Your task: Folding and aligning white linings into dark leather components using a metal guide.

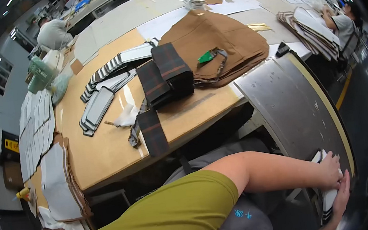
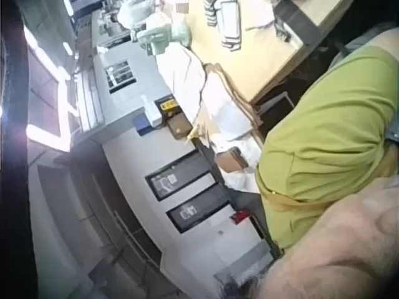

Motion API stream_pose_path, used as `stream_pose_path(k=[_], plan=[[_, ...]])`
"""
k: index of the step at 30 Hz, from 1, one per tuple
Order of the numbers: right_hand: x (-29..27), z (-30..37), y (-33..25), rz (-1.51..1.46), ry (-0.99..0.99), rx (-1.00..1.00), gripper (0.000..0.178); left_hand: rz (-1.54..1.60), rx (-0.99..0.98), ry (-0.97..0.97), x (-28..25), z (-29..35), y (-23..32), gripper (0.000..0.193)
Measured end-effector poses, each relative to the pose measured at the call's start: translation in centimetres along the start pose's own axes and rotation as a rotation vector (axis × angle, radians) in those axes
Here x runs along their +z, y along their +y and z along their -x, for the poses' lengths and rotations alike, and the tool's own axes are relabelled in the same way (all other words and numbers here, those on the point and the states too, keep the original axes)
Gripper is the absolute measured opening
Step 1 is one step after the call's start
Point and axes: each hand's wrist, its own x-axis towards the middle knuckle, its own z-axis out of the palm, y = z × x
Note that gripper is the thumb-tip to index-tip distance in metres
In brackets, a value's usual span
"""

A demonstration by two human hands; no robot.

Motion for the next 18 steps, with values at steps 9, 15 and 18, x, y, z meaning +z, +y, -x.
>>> stream_pose_path(k=[9,15,18], plan=[[2.6,1.5,-1.5,-0.006,0.145,0.024,0.050,0.033,-0.022,-0.007,-1.9,2.3,-3.3,0.062],[1.6,-0.4,-5.7,0.073,0.039,-0.112,0.059,0.074,-0.031,-0.159,-5.8,1.3,-5.5,0.049],[1.4,-0.3,-7.5,0.098,0.083,-0.072,0.063,0.079,0.020,-0.174,-6.5,0.7,-7.6,0.038]])
